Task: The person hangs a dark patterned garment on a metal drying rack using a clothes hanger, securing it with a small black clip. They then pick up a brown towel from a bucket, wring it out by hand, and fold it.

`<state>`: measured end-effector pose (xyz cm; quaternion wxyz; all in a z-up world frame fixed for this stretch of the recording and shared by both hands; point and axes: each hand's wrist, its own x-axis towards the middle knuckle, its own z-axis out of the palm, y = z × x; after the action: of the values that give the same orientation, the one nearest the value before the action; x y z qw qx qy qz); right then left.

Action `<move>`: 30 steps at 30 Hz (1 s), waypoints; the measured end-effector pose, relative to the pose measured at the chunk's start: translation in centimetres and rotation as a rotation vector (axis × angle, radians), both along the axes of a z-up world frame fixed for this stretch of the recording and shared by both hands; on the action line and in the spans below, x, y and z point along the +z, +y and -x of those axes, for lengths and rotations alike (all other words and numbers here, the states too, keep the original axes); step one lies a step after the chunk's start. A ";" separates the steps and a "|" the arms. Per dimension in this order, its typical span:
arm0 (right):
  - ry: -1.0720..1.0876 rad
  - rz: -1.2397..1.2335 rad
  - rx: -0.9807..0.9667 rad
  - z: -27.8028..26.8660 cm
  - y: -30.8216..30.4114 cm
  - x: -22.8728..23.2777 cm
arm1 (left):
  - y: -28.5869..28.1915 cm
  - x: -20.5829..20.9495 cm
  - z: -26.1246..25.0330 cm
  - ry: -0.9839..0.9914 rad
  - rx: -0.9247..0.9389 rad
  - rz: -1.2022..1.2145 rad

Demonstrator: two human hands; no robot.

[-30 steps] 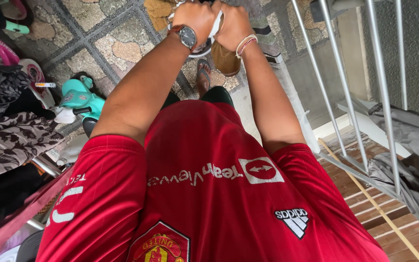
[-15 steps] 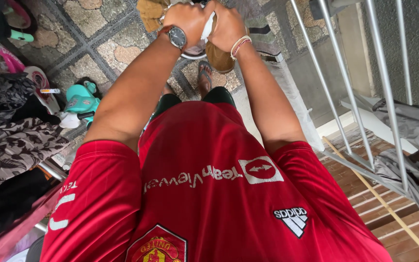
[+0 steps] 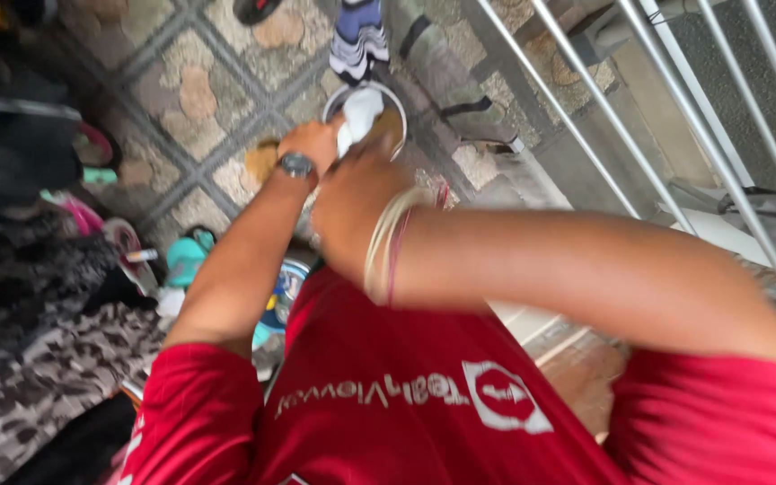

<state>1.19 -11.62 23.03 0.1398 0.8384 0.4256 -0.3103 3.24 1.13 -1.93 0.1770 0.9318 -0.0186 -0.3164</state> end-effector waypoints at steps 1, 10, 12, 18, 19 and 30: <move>0.009 -0.112 -0.120 3.2 0.6 3.4 | 0.6 -0.9 0.5 0.076 0.036 -0.016; -0.486 -0.383 -0.164 8.5 2.6 13.1 | 2.6 -1.4 3.4 -0.011 0.076 -0.031; -0.476 -0.460 -0.128 8.0 0.7 13.3 | 0.5 -4.1 4.0 -0.133 0.200 -0.200; -0.482 -0.684 -0.080 5.7 -2.3 13.8 | 1.4 -4.8 3.1 -0.216 0.270 -0.231; -0.475 -0.738 -0.068 5.5 -3.1 13.9 | 2.1 -4.5 3.9 -0.200 0.266 -0.079; 0.377 -0.828 -0.389 1.1 -8.6 -18.9 | 1.6 1.9 3.3 -0.125 0.567 0.263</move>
<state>0.08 -20.22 4.15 -0.3451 0.8169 0.3665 -0.2815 -0.02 2.73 -0.06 0.3755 0.8866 0.1904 -0.1917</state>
